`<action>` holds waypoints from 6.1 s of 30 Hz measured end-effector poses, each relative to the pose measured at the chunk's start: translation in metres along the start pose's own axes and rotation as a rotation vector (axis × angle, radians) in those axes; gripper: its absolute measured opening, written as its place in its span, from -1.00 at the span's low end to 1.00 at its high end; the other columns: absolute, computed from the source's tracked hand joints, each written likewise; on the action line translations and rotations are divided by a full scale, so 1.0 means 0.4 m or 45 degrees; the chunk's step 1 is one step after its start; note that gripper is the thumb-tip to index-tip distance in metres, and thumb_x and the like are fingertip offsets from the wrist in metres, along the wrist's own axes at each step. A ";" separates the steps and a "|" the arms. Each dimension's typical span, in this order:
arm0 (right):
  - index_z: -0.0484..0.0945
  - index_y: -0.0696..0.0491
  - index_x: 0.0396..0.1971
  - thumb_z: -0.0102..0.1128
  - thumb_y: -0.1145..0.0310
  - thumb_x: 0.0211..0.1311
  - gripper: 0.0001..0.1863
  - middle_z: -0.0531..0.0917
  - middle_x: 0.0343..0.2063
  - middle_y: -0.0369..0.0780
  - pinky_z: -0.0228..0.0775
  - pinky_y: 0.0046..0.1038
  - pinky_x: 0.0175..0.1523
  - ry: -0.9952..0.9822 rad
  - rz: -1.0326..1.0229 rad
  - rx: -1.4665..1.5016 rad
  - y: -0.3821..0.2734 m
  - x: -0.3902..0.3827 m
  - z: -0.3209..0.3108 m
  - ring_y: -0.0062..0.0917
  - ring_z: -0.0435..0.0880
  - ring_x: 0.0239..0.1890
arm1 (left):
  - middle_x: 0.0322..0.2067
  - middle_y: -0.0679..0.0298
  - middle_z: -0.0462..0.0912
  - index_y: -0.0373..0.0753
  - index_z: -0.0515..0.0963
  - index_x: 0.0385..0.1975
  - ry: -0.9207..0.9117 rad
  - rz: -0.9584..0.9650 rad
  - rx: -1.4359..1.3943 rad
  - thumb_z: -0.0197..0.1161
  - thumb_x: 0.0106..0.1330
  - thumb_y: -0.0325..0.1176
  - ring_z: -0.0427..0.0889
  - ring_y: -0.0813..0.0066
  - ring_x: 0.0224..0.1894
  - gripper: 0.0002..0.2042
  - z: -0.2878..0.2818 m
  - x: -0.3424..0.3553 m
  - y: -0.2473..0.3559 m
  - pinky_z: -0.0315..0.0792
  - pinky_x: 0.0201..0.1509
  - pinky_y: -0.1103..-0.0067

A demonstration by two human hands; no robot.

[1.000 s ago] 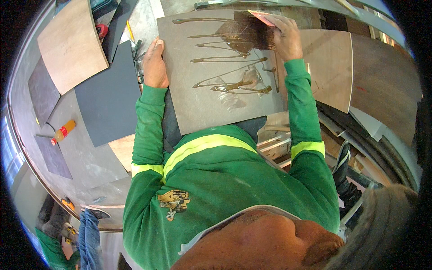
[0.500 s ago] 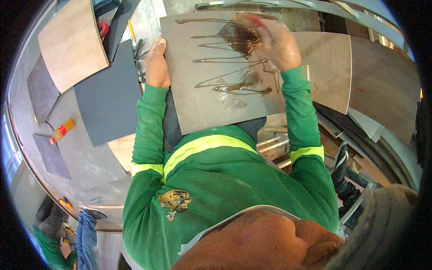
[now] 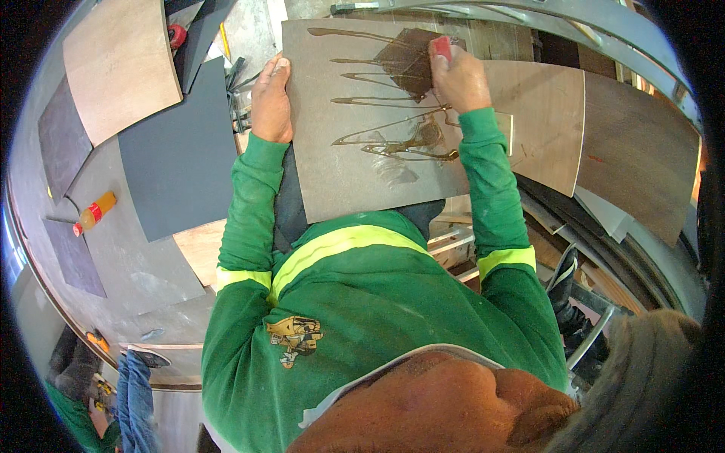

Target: The person applies adhesive from a bottle onto a square tile and spreads it evenly using a red plastic scraper. They repeat this process on multiple tiles, applying the glue in zigzag patterns and smoothing it out.

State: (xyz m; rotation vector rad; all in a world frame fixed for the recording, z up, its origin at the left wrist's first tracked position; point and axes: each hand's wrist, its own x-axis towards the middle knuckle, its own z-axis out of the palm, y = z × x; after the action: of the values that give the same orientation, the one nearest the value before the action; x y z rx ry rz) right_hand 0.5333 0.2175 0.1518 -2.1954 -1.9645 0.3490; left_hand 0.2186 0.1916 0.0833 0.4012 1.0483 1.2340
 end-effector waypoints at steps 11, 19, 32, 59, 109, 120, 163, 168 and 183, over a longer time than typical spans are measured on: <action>0.62 0.18 -0.34 0.18 0.28 0.36 -0.75 0.74 -0.30 0.09 0.58 0.09 -0.05 -0.025 -0.274 0.114 -0.244 -0.009 0.104 0.12 0.73 -0.22 | 0.11 0.22 0.65 -0.41 0.52 0.28 -0.015 0.006 0.121 0.09 0.60 -0.30 0.57 0.51 0.10 -0.60 -0.002 0.009 -0.001 0.41 0.25 0.59; 0.69 0.10 -0.02 0.21 0.36 0.38 -0.75 0.73 -0.20 0.03 0.54 -0.08 0.01 0.040 -0.422 0.340 -0.154 0.013 -0.041 0.03 0.69 -0.14 | 0.12 0.20 0.64 -0.46 0.49 0.29 0.009 -0.009 0.048 0.08 0.61 -0.30 0.56 0.51 0.11 -0.59 -0.003 0.008 0.000 0.39 0.27 0.58; 0.73 -0.07 0.04 0.28 0.57 0.20 -0.60 0.75 -0.03 -0.21 0.52 -0.15 0.16 0.263 -0.648 -0.036 -0.069 0.028 0.010 -0.14 0.63 0.05 | 0.14 0.18 0.63 -0.45 0.45 0.33 0.029 -0.047 0.019 0.08 0.63 -0.27 0.55 0.48 0.15 -0.57 -0.003 0.009 -0.003 0.38 0.31 0.57; 0.75 -0.04 -0.01 0.29 0.56 0.19 -0.64 0.74 -0.01 -0.23 0.52 -0.16 0.20 0.249 -0.579 -0.051 0.005 0.005 0.049 -0.15 0.63 0.06 | 0.14 0.20 0.63 -0.45 0.49 0.30 0.048 0.029 0.243 0.08 0.63 -0.27 0.55 0.51 0.15 -0.58 0.002 0.008 -0.004 0.39 0.30 0.57; 0.64 0.20 -0.25 0.16 0.19 0.39 -0.67 0.71 -0.29 0.16 0.54 0.06 0.00 -0.129 -0.190 0.084 -0.296 0.068 0.067 0.17 0.70 -0.17 | 0.16 0.22 0.62 -0.44 0.48 0.31 -0.004 0.018 0.090 0.09 0.63 -0.28 0.52 0.55 0.18 -0.58 -0.001 0.002 -0.010 0.36 0.33 0.60; 0.67 0.19 -0.22 0.17 0.30 0.38 -0.75 0.72 -0.28 0.11 0.57 0.02 -0.05 -0.137 -0.492 0.269 -0.426 0.041 0.067 0.11 0.71 -0.22 | 0.27 0.13 0.56 -0.46 0.39 0.40 -0.074 0.021 -0.069 0.01 0.68 -0.17 0.50 0.43 0.28 -0.49 0.001 -0.005 0.004 0.27 0.45 0.53; 0.67 0.09 -0.03 0.19 0.52 0.27 -0.72 0.69 -0.26 -0.06 0.56 -0.13 0.00 -0.069 -0.820 -0.055 -0.326 -0.049 0.096 -0.10 0.64 -0.11 | 0.20 0.12 0.63 -0.42 0.40 0.39 -0.159 -0.071 -0.333 -0.03 0.57 -0.43 0.64 0.43 0.14 -0.56 -0.028 0.008 -0.019 0.51 0.26 0.53; 0.66 0.13 -0.08 0.19 0.49 0.33 -0.79 0.71 -0.20 -0.06 0.51 -0.11 0.06 -0.125 -0.858 0.149 -0.333 -0.026 0.018 -0.06 0.62 -0.10 | 0.22 0.11 0.62 -0.44 0.37 0.41 -0.168 -0.057 -0.305 -0.03 0.57 -0.44 0.61 0.44 0.18 -0.54 -0.037 0.011 -0.027 0.45 0.34 0.51; 0.63 0.12 -0.19 0.22 0.47 0.29 -0.86 0.66 -0.26 -0.07 0.53 -0.15 0.03 0.144 -1.004 -0.035 -0.400 0.088 0.104 -0.11 0.61 -0.10 | 0.17 0.12 0.64 -0.45 0.42 0.37 -0.142 -0.108 -0.387 0.04 0.55 -0.45 0.63 0.43 0.14 -0.56 -0.040 0.021 -0.039 0.45 0.31 0.53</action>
State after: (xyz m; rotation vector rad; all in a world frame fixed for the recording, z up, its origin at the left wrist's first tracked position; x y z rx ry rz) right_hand 0.3726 0.2698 0.1553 -1.2452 -2.5476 0.0712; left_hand 0.2139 0.1897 0.0600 0.1862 0.7598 1.2564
